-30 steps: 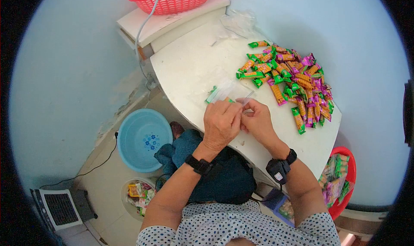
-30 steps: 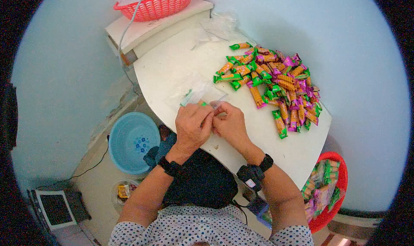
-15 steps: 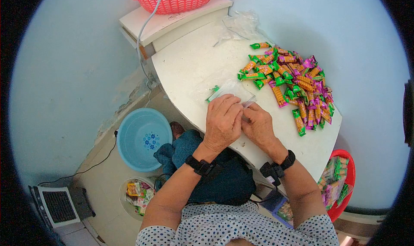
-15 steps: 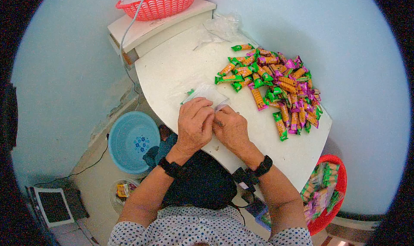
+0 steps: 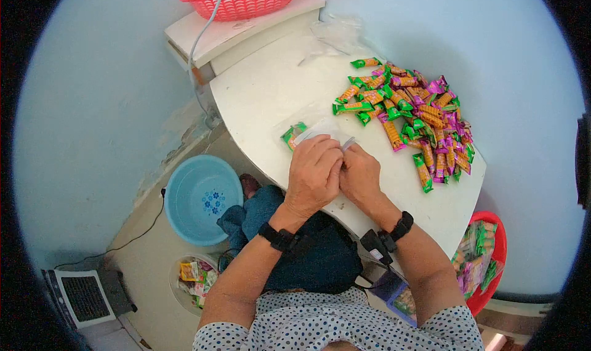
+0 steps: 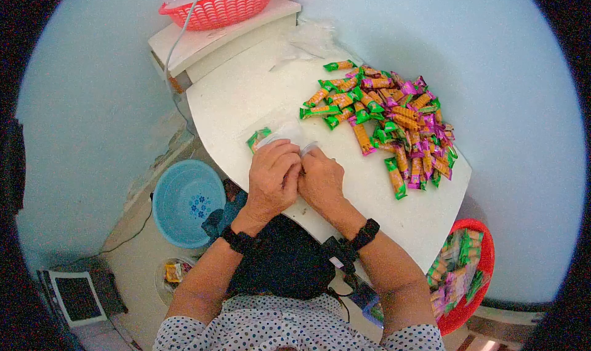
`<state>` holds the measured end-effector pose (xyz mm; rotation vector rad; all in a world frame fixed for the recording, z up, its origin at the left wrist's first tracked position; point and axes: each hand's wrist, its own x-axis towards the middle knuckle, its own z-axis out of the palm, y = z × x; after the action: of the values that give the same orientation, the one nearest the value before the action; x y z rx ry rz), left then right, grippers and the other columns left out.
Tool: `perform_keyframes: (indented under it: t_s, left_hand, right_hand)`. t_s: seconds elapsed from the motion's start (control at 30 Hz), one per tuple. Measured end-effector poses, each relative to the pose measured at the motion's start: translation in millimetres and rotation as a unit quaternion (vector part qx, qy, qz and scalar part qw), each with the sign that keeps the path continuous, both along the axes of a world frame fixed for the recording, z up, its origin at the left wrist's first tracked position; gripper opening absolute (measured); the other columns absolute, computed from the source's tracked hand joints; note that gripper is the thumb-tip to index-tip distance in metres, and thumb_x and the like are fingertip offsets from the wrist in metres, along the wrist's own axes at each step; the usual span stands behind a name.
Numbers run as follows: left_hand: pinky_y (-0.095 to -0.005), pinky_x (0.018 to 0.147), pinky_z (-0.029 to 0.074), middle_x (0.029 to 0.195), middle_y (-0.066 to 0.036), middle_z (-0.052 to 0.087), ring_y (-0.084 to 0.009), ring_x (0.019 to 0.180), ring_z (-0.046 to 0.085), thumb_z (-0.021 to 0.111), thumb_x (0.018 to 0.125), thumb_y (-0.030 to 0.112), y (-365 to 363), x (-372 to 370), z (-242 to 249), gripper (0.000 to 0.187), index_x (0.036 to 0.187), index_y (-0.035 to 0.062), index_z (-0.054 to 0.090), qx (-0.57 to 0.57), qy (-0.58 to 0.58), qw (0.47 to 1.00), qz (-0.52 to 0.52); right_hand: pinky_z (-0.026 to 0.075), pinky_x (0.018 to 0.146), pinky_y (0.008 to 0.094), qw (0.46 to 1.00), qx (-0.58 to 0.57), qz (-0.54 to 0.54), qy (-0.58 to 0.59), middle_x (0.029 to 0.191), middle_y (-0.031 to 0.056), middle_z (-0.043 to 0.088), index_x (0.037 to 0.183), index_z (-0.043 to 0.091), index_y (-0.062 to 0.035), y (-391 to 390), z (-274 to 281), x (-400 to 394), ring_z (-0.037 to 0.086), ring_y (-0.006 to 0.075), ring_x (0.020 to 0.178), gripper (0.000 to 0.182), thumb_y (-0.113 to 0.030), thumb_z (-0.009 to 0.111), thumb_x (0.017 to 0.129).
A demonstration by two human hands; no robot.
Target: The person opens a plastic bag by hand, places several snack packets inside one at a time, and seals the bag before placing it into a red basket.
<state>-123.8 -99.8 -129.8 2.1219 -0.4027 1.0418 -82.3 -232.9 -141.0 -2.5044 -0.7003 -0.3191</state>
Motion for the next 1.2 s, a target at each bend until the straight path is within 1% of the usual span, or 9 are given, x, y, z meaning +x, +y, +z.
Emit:
perform_keyframes:
  t_s: [0.33,0.43,0.53,0.63,0.73,0.83,0.93,1.03,1.2]
  left_hand:
    - [-0.0453,0.091,0.049,0.105,-0.014,0.068,-0.0357,0.106,0.064,0.066,0.077,-0.002,-0.6,0.3,-2.0,0.018,0.093,0.0034,0.062,-0.008,0.002,1.0,0.005]
    - [-0.048,0.094,0.048,0.106,-0.014,0.068,-0.0373,0.108,0.063,0.064,0.074,-0.002,-0.3,1.3,-3.7,0.022,0.095,0.0032,0.061,-0.012,0.008,1.0,-0.004]
    - [-0.0508,0.1,0.043,0.114,-0.015,0.066,-0.0383,0.116,0.059,0.061,0.069,0.001,1.4,-3.7,3.1,0.032,0.102,0.0027,0.061,0.014,0.026,0.999,-0.013]
    - [-0.0525,0.106,0.038,0.124,-0.019,0.06,-0.0403,0.124,0.052,0.061,0.067,0.004,-2.1,-16.4,17.1,0.043,0.11,0.0023,0.059,0.074,0.071,0.995,0.014]
    - [-0.0509,0.109,0.036,0.131,-0.023,0.054,-0.043,0.127,0.048,0.063,0.068,0.004,-1.2,-28.3,21.9,0.046,0.114,0.0019,0.058,0.102,0.073,0.987,0.098]
    - [-0.0501,0.109,0.036,0.133,-0.025,0.052,-0.0454,0.127,0.047,0.065,0.069,0.002,-5.5,-33.1,21.2,0.047,0.115,0.0005,0.058,0.084,0.094,0.983,0.133]
    - [-0.0502,0.106,0.038,0.131,-0.025,0.051,-0.0448,0.123,0.047,0.066,0.069,0.001,-11.1,-33.1,12.6,0.048,0.117,-0.0005,0.057,0.105,0.129,0.971,0.169]
    - [-0.0513,0.102,0.04,0.128,-0.026,0.05,-0.0439,0.119,0.048,0.066,0.069,0.001,-13.1,-33.6,13.5,0.049,0.117,-0.0009,0.056,0.122,0.157,0.958,0.207]
    - [-0.051,0.099,0.042,0.125,-0.027,0.05,-0.044,0.117,0.049,0.066,0.069,0.002,-20.1,-35.1,16.8,0.049,0.117,-0.001,0.055,0.147,0.188,0.945,0.226]
  right_hand:
    - [0.053,0.062,0.0496,0.999,-0.021,0.032,0.017,0.085,0.0151,0.065,0.079,0.068,-0.0046,-3.1,8.3,-1.3,0.067,0.0377,0.072,0.018,-0.021,0.065,0.083]
    - [0.054,0.063,0.0486,0.999,-0.027,0.029,0.019,0.085,0.0149,0.066,0.083,0.069,-0.0046,-1.6,7.6,-1.6,0.067,0.037,0.073,0.017,-0.021,0.066,0.082]
    - [0.055,0.064,0.0477,0.998,-0.05,0.041,0.009,0.086,0.014,0.066,0.087,0.07,-0.0053,-1.5,21.2,-7.0,0.068,0.0356,0.074,0.018,-0.022,0.068,0.08]
    - [0.055,0.065,0.0479,0.997,-0.053,0.045,0.024,0.088,0.0134,0.066,0.089,0.07,-0.0066,-3.5,11.4,-4.8,0.069,0.0347,0.076,0.02,-0.024,0.069,0.08]
    - [0.055,0.065,0.0479,0.999,0.007,0.047,0.02,0.089,0.0144,0.066,0.087,0.07,-0.0057,-1.4,14.4,-7.0,0.069,0.0341,0.078,0.021,-0.025,0.069,0.08]
    - [0.055,0.066,0.0479,0.997,0.018,0.064,0.024,0.088,0.0157,0.066,0.088,0.069,-0.0031,-2.8,6.6,-6.0,0.068,0.0346,0.079,0.024,-0.025,0.069,0.081]
    - [0.053,0.064,0.0479,0.998,0.003,0.054,0.041,0.087,0.0142,0.065,0.095,0.068,-0.0048,-4.0,10.4,-8.4,0.067,0.0335,0.078,0.022,-0.02,0.07,0.079]
    - [0.053,0.064,0.0473,0.997,0.027,0.061,0.042,0.086,0.0133,0.065,0.091,0.067,-0.0036,-3.3,9.2,-8.2,0.066,0.0329,0.077,0.018,-0.018,0.067,0.081]
    - [0.057,0.07,0.0462,0.997,0.019,0.066,0.047,0.09,0.0161,0.067,0.087,0.068,-0.0017,-3.5,9.2,-9.0,0.069,0.0333,0.082,0.018,-0.018,0.063,0.081]
